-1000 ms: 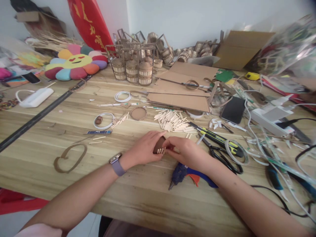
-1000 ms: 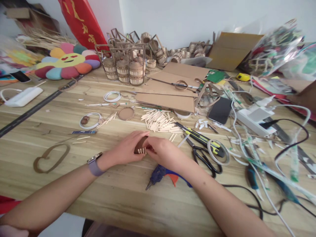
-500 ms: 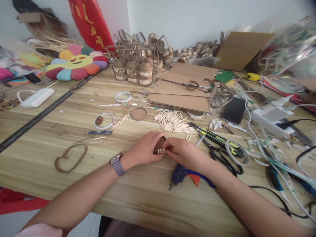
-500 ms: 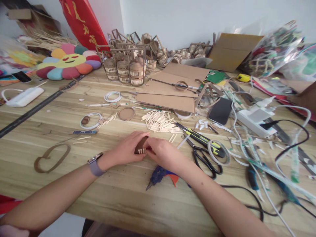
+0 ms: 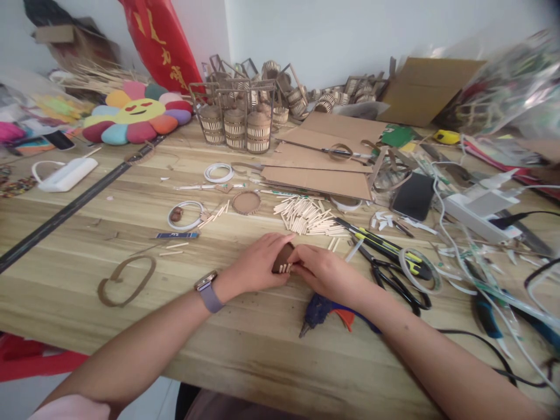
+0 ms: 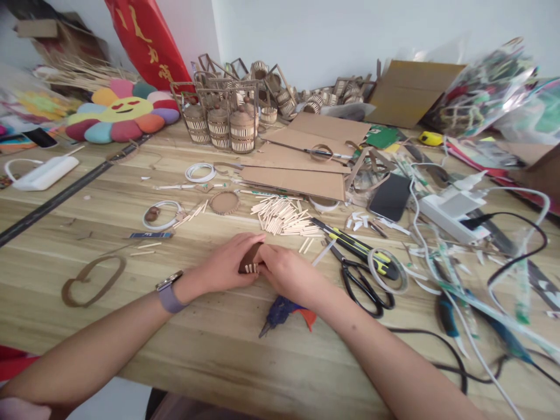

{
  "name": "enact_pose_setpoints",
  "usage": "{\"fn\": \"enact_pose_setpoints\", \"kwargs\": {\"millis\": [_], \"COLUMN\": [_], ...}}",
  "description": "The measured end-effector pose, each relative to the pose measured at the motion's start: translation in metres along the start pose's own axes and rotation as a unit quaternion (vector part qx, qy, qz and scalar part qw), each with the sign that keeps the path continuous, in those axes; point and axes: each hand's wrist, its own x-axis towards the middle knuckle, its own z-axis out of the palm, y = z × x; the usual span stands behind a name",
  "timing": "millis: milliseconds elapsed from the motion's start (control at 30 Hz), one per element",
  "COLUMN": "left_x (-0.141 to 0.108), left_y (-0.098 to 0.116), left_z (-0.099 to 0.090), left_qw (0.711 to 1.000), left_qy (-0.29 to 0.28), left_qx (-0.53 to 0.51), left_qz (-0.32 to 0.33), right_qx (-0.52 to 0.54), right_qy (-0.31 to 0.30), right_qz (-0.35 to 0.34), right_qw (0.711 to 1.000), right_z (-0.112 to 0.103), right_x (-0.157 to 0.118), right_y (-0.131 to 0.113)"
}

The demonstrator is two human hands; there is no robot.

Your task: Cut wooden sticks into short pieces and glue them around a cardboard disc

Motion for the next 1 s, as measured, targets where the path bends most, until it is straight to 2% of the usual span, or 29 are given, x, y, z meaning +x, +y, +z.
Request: {"fn": "enact_pose_setpoints", "kwargs": {"millis": [700,800,867,933,1000], "left_x": [0.0,0.0,0.0,-0.001,-0.002], "left_y": [0.005,0.006,0.007,0.007,0.006], "left_z": [0.005,0.004,0.003,0.004,0.004], "left_qw": [0.999,0.999,0.999,0.999,0.998], "left_qy": [0.02,0.014,0.01,0.01,0.011], "left_qx": [0.043,0.047,0.049,0.052,0.056], "left_qz": [0.003,0.003,-0.004,-0.01,-0.013], "right_qx": [-0.032,-0.024,-0.027,-0.048,-0.07], "right_qy": [0.01,0.026,0.045,0.052,0.011], "right_qz": [-0.029,-0.048,-0.037,0.005,0.058], "right_qw": [0.999,0.998,0.998,0.997,0.996], "right_z": [0.0,-0.009,-0.022,-0.037,-0.052], "right_x": [0.0,-0.001,-0.005,-0.013,-0.025], "right_y": [0.001,-0.002,-0.007,-0.01,-0.011]}}
